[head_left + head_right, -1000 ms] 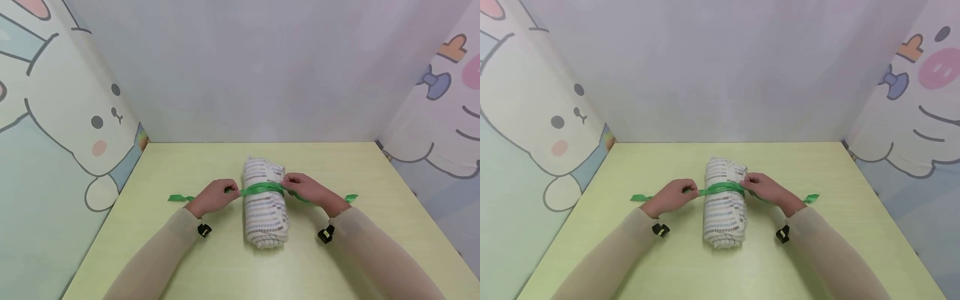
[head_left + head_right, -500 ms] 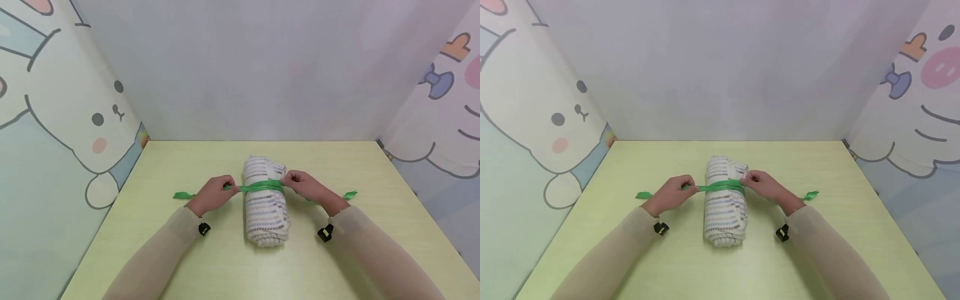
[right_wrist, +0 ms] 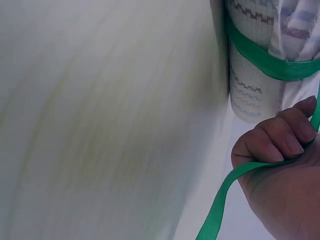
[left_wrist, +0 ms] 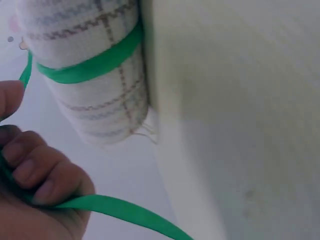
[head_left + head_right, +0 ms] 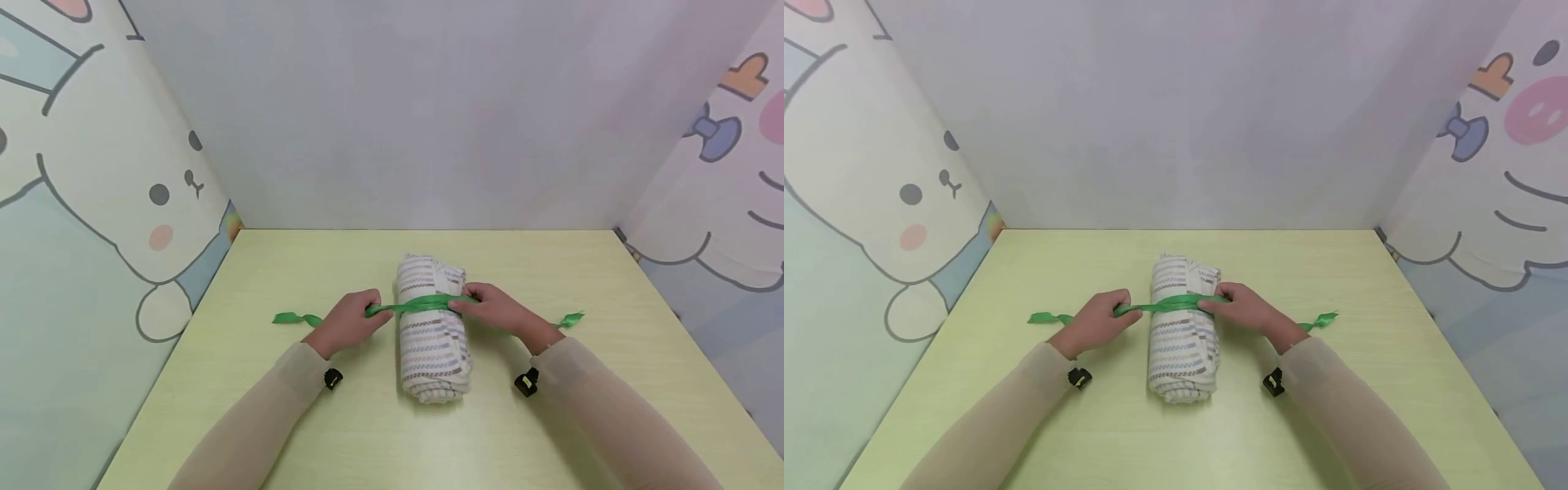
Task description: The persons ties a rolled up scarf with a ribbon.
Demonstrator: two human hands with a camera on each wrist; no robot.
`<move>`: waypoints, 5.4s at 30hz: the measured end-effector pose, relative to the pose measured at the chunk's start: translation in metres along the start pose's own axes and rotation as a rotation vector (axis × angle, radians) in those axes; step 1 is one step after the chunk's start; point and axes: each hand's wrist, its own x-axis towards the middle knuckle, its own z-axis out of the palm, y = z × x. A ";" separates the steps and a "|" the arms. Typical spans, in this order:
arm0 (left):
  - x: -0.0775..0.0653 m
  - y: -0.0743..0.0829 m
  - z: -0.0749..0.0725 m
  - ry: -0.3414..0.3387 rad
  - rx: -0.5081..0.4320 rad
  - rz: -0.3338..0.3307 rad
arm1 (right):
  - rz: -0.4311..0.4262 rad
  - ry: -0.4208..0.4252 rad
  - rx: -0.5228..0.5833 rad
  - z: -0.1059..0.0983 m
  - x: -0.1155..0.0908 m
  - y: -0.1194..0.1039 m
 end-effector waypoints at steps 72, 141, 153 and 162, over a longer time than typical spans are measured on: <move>0.006 0.010 0.020 -0.061 0.412 -0.281 | 0.150 -0.012 -0.206 0.001 -0.008 0.008; -0.014 0.027 0.050 0.281 -1.319 -0.476 | 0.241 0.162 0.350 0.033 -0.053 -0.018; 0.012 0.027 0.059 0.247 -1.310 -0.528 | 0.361 0.339 0.865 0.043 -0.031 -0.013; 0.029 0.032 0.068 0.567 -1.168 -0.519 | 0.388 0.427 1.118 0.049 -0.020 -0.009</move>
